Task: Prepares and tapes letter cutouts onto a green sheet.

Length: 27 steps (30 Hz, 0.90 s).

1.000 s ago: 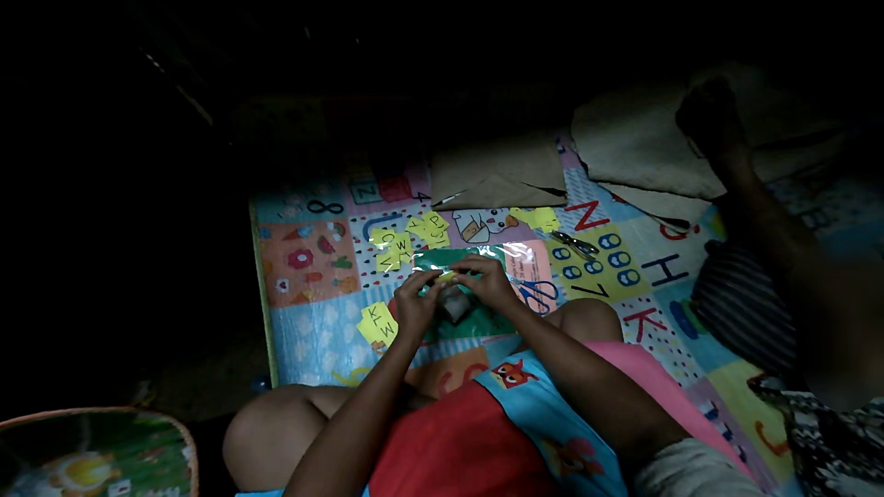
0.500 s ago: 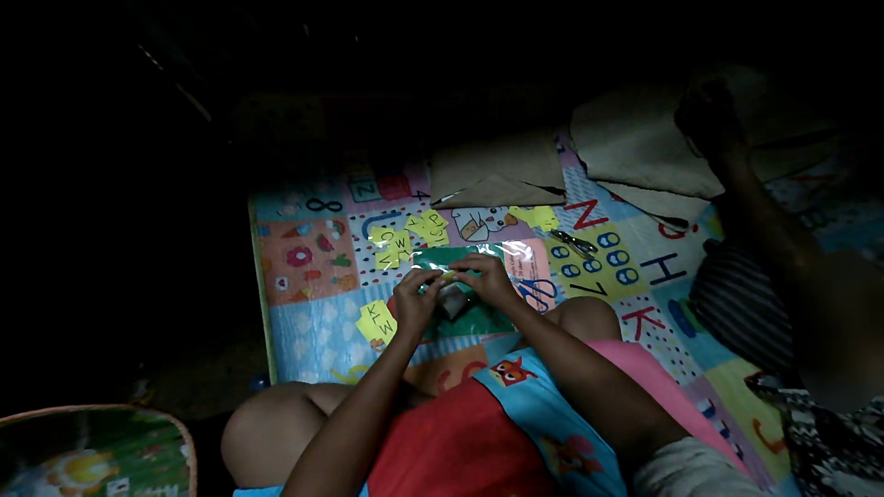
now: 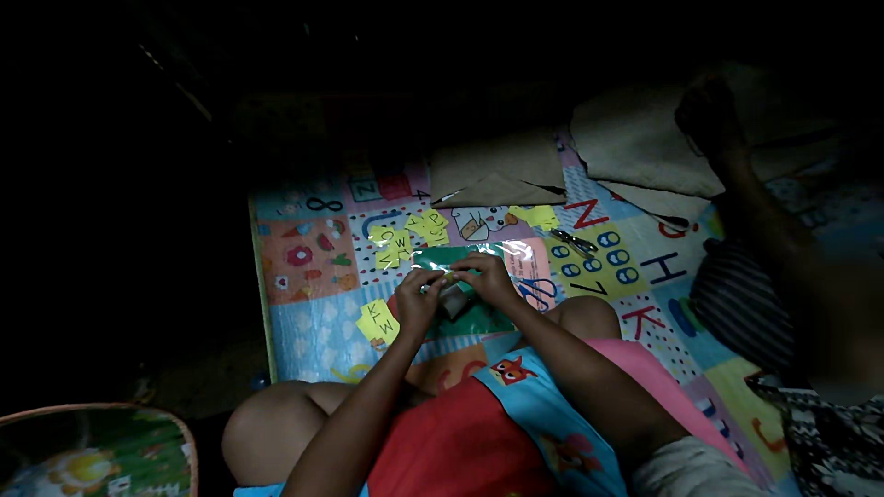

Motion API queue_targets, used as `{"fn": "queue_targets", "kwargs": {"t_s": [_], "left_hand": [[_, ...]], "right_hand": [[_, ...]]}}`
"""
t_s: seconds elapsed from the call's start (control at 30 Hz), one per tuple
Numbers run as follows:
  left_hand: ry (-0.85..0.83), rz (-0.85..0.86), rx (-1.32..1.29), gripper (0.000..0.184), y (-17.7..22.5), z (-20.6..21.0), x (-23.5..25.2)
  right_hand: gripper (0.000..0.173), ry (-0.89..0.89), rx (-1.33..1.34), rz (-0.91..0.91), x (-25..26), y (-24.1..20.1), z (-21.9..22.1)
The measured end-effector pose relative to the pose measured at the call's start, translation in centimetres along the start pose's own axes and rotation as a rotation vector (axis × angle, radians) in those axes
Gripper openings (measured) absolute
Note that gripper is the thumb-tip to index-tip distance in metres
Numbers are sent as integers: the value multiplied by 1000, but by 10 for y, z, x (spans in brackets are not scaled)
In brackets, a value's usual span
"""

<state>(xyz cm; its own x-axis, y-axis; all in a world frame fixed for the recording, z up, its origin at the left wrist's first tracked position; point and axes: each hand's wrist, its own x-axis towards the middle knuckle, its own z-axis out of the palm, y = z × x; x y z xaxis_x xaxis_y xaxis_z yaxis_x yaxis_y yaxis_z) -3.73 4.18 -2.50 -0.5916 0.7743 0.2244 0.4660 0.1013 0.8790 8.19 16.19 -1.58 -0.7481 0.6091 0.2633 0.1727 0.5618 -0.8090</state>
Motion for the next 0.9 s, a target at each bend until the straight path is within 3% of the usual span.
{"fn": "queue_targets", "kwargs": {"t_s": [0.9], "left_hand": [[34,9,83,13,7,4,-5]], "right_hand": [[10,-20,-30,58,0,-5,-2]]}}
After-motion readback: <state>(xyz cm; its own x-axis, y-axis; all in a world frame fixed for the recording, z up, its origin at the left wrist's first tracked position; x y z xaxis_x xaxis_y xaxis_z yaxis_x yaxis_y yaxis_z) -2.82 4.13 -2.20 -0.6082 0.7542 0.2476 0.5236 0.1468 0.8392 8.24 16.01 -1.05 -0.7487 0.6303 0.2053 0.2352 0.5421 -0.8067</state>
